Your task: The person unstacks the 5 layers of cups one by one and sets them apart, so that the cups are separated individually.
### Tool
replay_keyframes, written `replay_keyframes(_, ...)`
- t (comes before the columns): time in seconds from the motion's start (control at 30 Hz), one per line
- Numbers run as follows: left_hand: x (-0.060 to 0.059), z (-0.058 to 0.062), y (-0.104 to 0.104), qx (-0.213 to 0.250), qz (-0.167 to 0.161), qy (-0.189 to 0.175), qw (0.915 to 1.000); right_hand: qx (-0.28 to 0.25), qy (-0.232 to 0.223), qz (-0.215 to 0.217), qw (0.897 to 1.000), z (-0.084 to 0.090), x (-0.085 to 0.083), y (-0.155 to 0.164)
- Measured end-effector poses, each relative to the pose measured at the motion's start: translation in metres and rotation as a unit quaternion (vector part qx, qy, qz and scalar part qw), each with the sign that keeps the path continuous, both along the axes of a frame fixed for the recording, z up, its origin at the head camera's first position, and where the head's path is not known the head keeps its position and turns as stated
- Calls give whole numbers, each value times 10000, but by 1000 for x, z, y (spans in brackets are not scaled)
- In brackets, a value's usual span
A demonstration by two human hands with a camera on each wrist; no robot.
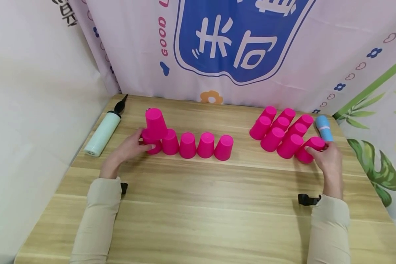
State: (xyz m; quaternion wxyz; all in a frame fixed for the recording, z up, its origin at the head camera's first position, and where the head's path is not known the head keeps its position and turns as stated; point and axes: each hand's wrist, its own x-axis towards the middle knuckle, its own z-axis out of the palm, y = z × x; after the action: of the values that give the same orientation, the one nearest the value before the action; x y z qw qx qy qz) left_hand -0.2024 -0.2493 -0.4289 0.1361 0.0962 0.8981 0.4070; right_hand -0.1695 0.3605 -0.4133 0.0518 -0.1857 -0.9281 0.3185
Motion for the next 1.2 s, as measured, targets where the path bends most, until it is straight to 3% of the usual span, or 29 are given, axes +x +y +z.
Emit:
replay_keyframes(0.43, -1, -1, 0, 8, -12, -1, 10000, -76, -30, 272, 9996, -4, -3, 0)
replay_keyframes(0.6, -1, -1, 0, 17, -26, 2, 10000, -76, 44, 244, 9997, 19, 8, -6)
replay_keyframes(0.83, -3, 0, 1, -3, -59, 34, 10000, 60, 1174, -204, 9929, 61, 27, -45)
replay_keyframes(0.93, -3, 1, 1, -11, -77, 14, 10000, 108, 2170, 229, 9758, 67, 31, -77)
replay_keyframes(1.0, -2, 2, 1, -36, -64, 5, 10000, 86, 2915, 944, 9519, 66, 30, -107)
replay_keyframes(1.07, -1, 2, 0, -55, -48, 24, 10000, -68, 3375, 1903, 9219, 61, 29, -143)
replay_keyframes(1.13, -1, 1, 0, -38, -49, 40, 10000, -400, 3376, 2744, 8995, 58, 28, -182)
replay_keyframes(1.2, -1, -1, 1, -7, -69, 41, 10000, -693, 3165, 3301, 8866, 56, 27, -219)
